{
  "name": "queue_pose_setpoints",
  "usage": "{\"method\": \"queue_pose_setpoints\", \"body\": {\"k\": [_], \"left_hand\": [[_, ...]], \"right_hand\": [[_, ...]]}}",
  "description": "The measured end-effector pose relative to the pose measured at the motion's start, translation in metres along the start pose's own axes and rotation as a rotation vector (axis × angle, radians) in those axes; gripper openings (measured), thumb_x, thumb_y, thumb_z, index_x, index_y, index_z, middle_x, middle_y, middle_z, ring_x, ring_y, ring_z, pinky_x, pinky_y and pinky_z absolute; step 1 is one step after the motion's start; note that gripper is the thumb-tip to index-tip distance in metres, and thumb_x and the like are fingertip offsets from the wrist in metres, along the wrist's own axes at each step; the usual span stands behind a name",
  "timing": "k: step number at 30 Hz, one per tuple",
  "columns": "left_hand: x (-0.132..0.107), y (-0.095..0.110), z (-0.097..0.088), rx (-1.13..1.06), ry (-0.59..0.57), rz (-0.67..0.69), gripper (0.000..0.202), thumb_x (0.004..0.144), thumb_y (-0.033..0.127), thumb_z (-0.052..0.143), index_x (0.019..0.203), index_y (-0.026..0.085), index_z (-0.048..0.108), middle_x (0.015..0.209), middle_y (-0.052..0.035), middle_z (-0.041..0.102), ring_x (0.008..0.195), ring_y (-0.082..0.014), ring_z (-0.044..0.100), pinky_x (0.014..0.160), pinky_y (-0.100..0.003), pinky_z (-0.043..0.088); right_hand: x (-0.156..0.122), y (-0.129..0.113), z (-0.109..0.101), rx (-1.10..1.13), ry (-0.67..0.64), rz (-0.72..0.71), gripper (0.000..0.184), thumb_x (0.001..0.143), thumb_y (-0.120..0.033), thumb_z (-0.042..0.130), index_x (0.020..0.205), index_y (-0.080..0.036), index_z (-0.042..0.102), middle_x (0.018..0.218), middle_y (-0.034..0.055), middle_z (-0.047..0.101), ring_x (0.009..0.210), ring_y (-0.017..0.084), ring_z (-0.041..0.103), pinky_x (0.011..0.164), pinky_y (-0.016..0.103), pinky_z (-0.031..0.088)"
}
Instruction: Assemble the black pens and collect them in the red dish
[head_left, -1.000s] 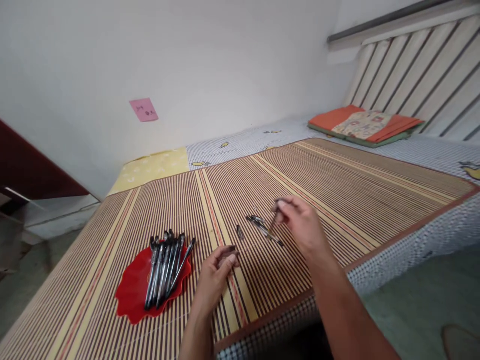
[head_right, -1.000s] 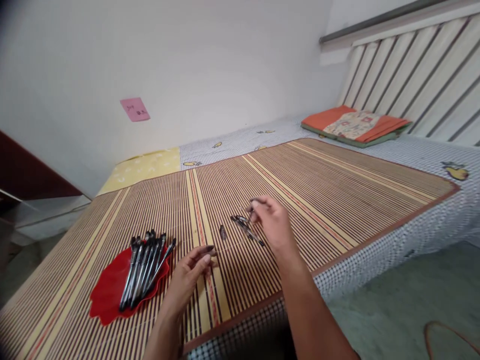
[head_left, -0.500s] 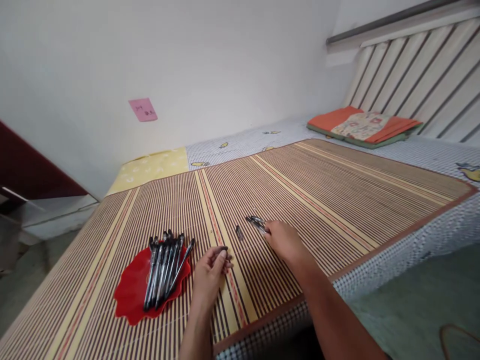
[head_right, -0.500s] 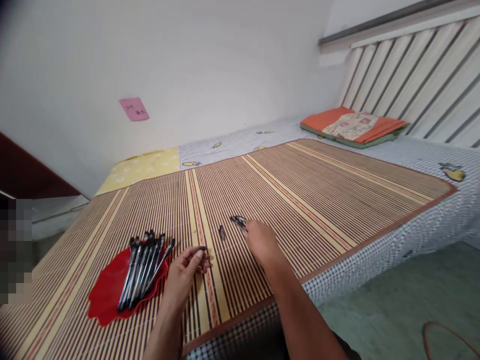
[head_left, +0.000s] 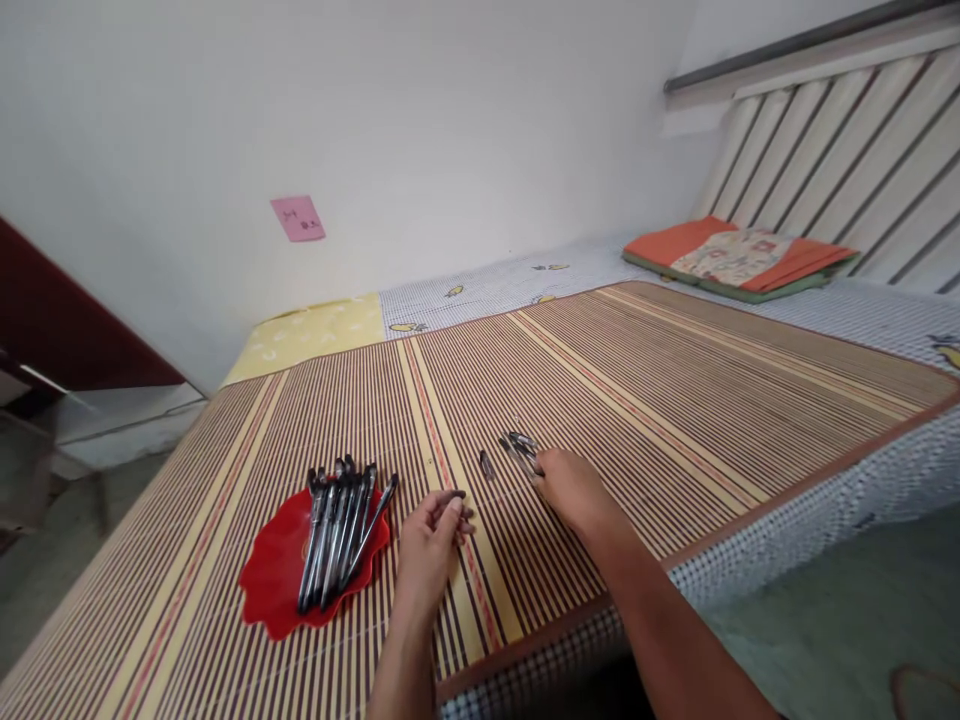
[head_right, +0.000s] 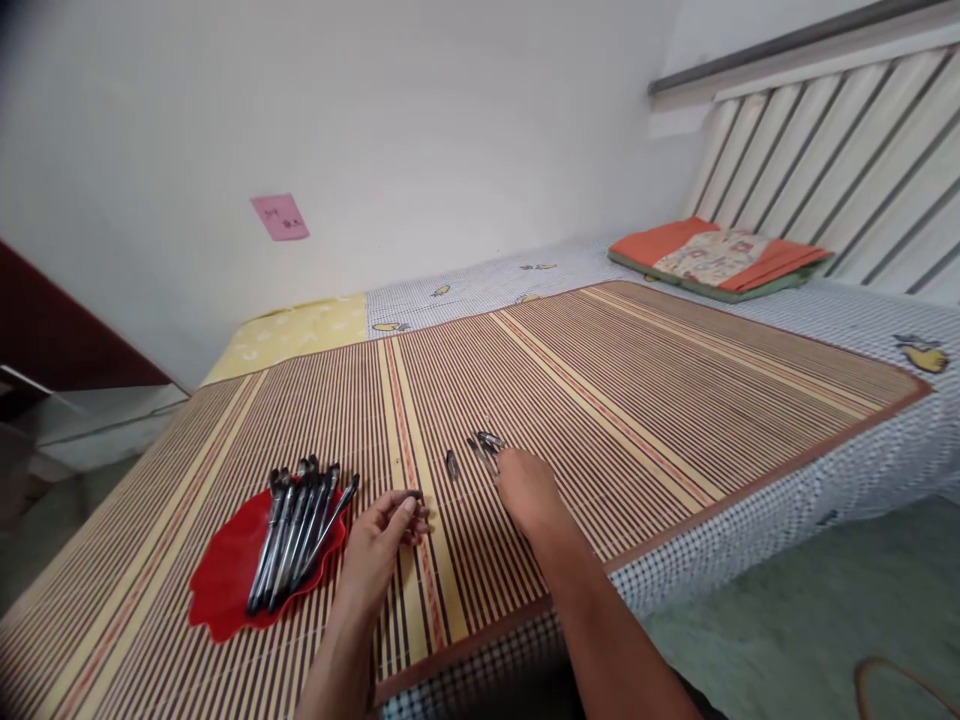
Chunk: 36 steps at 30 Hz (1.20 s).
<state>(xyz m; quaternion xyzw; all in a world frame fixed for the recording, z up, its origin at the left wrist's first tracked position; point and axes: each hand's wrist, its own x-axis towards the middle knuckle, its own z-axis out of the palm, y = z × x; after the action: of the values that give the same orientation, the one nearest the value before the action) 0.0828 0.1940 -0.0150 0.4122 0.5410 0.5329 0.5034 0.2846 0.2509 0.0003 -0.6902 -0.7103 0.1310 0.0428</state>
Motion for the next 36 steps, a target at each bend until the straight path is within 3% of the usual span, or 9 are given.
{"method": "queue_pose_setpoints", "body": {"k": [7,10,13,18,23,27,32,34,36], "left_hand": [[0.001,-0.002,0.003,-0.014,-0.006,-0.003,0.041,0.068,0.048,0.078,0.086,0.013,0.068,0.073,-0.0065,0.072,0.062,-0.0164,0.066,0.055,-0.026,0.049],[0.000,-0.003,0.004,-0.020,-0.014,-0.010,0.041,0.068,0.048,0.079,0.087,0.013,0.069,0.074,-0.0064,0.072,0.063,-0.0160,0.066,0.054,-0.024,0.048],[0.000,-0.003,0.005,-0.066,0.005,-0.005,0.044,0.071,0.048,0.078,0.096,0.013,0.071,0.081,-0.0075,0.074,0.065,-0.0155,0.066,0.056,-0.024,0.048],[0.002,-0.004,0.000,-0.166,0.072,0.028,0.047,0.070,0.049,0.081,0.099,0.012,0.074,0.078,-0.0057,0.072,0.061,-0.0138,0.061,0.054,-0.023,0.046],[0.003,-0.005,-0.005,-0.275,0.118,-0.004,0.045,0.069,0.048,0.084,0.097,0.013,0.076,0.061,0.0024,0.062,0.053,-0.0085,0.051,0.050,-0.018,0.038],[0.004,-0.008,-0.005,-0.346,0.098,-0.048,0.048,0.063,0.047,0.087,0.095,0.013,0.077,0.061,0.0025,0.062,0.054,-0.0093,0.052,0.052,-0.019,0.040],[0.004,-0.012,-0.007,-0.322,0.070,-0.047,0.046,0.068,0.048,0.084,0.097,0.013,0.077,0.064,0.0014,0.064,0.054,-0.0096,0.053,0.052,-0.020,0.040],[0.003,-0.010,-0.007,-0.321,0.058,-0.050,0.045,0.068,0.047,0.084,0.096,0.012,0.077,0.067,0.0002,0.066,0.056,-0.0099,0.055,0.054,-0.020,0.043],[0.001,-0.006,-0.006,-0.326,0.046,-0.072,0.044,0.068,0.044,0.085,0.097,0.013,0.076,0.067,0.0006,0.065,0.056,-0.0090,0.055,0.055,-0.019,0.044]], "right_hand": [[0.001,-0.004,0.003,0.020,-0.004,0.018,0.020,0.085,-0.009,0.055,0.093,-0.009,0.073,0.093,0.0206,0.074,0.090,0.028,0.071,0.071,0.032,0.042],[-0.002,-0.002,-0.002,0.089,-0.005,-0.013,0.014,0.084,-0.015,0.059,0.081,-0.013,0.072,0.082,0.0131,0.073,0.077,0.022,0.068,0.062,0.028,0.037],[-0.008,-0.007,-0.002,0.405,-0.036,-0.150,0.010,0.080,-0.022,0.064,0.072,-0.017,0.068,0.065,0.0017,0.065,0.061,0.015,0.058,0.053,0.024,0.030],[-0.020,-0.037,0.014,0.779,-0.151,-0.388,0.011,0.073,-0.021,0.066,0.064,-0.016,0.063,0.056,-0.0052,0.051,0.055,0.010,0.046,0.050,0.022,0.026],[-0.023,-0.052,0.019,0.888,-0.231,-0.475,0.005,0.071,-0.016,0.070,0.066,-0.015,0.067,0.059,-0.0053,0.054,0.059,0.010,0.049,0.054,0.022,0.030],[-0.025,-0.051,0.014,0.900,-0.376,-0.583,0.002,0.070,-0.014,0.073,0.071,-0.014,0.071,0.063,-0.0048,0.058,0.062,0.010,0.051,0.056,0.021,0.034],[-0.032,-0.053,0.004,0.959,-0.544,-0.648,0.006,0.073,-0.017,0.074,0.078,-0.014,0.075,0.066,-0.0038,0.064,0.062,0.010,0.056,0.061,0.021,0.041],[-0.029,-0.047,-0.003,0.992,-0.523,-0.648,0.007,0.076,-0.018,0.072,0.081,-0.015,0.076,0.070,-0.0022,0.067,0.064,0.010,0.058,0.062,0.022,0.043],[-0.022,-0.032,-0.012,1.081,-0.367,-0.549,0.011,0.080,-0.022,0.069,0.087,-0.017,0.077,0.077,0.0000,0.071,0.067,0.011,0.061,0.063,0.023,0.046]]}}
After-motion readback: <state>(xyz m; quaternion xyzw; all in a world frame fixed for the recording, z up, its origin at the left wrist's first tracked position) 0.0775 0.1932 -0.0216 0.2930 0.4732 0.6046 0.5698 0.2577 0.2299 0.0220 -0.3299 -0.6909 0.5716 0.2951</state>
